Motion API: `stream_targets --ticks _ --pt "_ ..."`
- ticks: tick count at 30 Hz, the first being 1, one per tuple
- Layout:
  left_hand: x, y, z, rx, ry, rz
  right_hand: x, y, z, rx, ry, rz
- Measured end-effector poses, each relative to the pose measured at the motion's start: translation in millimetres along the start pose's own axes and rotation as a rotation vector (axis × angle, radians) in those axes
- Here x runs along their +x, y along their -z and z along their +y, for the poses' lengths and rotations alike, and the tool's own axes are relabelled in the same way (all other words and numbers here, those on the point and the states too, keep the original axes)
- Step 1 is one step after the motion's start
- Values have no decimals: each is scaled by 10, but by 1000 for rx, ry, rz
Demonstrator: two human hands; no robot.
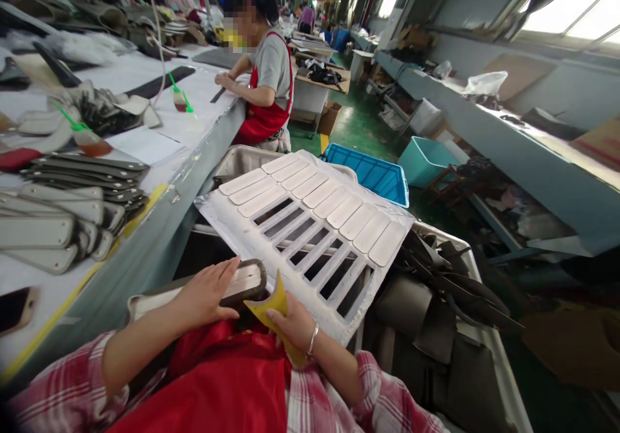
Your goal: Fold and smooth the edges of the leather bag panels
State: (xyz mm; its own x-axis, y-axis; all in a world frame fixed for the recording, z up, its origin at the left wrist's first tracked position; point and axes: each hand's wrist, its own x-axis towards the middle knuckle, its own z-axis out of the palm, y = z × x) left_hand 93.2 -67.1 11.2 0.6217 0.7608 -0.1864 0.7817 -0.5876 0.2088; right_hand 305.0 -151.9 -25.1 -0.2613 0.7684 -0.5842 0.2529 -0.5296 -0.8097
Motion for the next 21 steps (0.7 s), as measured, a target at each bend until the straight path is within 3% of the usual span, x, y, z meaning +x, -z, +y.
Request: stream_targets --ticks 4,12,21 --pt "48 23 40 -11 6 -39 89 13 -85 9 51 21" --pt "187 -3 -19 -120 3 -76 207 -95 -215 46 -22 -30" --pt "464 -269 163 112 -2 145 267 -136 -244 147 -163 126"
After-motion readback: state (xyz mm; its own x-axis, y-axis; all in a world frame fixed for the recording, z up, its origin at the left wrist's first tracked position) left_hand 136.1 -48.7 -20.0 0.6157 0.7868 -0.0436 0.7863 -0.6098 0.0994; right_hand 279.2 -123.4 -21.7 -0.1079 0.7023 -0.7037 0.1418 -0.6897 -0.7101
